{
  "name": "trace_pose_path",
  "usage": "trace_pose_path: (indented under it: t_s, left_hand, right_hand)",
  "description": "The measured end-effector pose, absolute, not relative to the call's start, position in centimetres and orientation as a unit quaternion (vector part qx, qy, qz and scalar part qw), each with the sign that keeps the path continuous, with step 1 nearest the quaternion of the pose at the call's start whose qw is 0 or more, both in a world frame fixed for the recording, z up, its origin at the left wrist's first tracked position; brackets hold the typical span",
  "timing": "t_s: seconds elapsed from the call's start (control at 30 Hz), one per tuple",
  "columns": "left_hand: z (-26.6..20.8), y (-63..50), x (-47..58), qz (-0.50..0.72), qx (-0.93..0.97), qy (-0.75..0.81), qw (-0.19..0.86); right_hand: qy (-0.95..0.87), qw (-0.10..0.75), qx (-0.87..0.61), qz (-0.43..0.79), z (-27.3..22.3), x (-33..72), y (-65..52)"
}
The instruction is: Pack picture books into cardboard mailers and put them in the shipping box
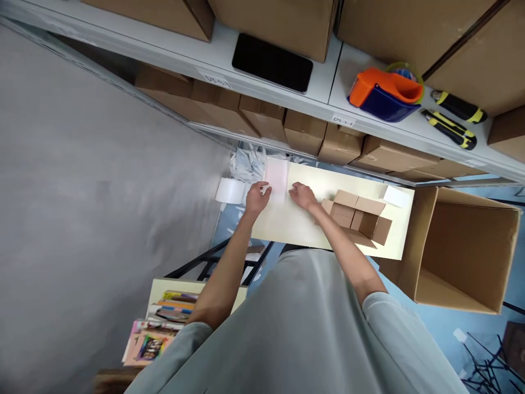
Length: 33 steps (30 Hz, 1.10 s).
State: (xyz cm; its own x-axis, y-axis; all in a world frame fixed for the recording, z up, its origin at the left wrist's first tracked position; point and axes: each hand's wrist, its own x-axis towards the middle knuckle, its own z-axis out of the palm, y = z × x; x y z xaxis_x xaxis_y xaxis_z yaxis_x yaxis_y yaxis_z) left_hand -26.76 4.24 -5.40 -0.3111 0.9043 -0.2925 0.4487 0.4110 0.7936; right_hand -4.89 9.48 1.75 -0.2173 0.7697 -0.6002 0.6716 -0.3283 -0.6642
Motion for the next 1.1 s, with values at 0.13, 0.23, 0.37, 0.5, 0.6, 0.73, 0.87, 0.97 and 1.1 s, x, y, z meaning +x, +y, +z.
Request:
trace_pose_path:
  t_s: [0.13, 0.23, 0.37, 0.5, 0.6, 0.73, 0.87, 0.97, 1.1]
  left_hand:
    - [-9.0, 6.1, -27.4, 0.296, 0.435, 0.75, 0.401]
    - [-10.0, 6.3, -27.5, 0.292, 0.416, 0.757, 0.411]
    - [-9.7, 6.3, -28.1, 0.272, 0.359, 0.776, 0.442]
    - [-8.1, 6.2, -28.1, 0.266, 0.367, 0.768, 0.452]
    - [-5.5, 5.7, -27.0, 0.269, 0.386, 0.752, 0.462]
    - [0.1, 4.6, -24.5, 0.342, 0.393, 0.731, 0.441]
    - [6.1, 3.6, -21.2, 0.397, 0.39, 0.713, 0.426]
    - [9.0, 2.8, -18.2, 0.443, 0.386, 0.671, 0.452]
    - [11.3, 1.8, -14.3, 0.468, 0.364, 0.641, 0.487]
  right_hand:
    - [-0.487, 0.032, -0.679, 0.548, -2.8, -9.0, 10.1]
    - [-0.455, 0.042, -0.695, 0.555, -4.6, -10.4, 10.0]
    - [-0.425, 0.058, -0.71, 0.558, -5.3, -11.2, 10.0]
    - [-0.42, 0.074, -0.71, 0.561, -4.5, -12.1, 10.0]
    - [-0.422, 0.092, -0.706, 0.561, -3.0, -12.8, 9.7]
    - [-0.467, 0.15, -0.673, 0.553, 0.9, -12.2, 8.5]
    - [-0.55, 0.239, -0.635, 0.487, 5.6, -9.1, 6.0]
    - [-0.584, 0.288, -0.619, 0.44, 8.5, -6.1, 3.9]
    - [-0.617, 0.3, -0.601, 0.409, 11.5, -1.7, 1.4]
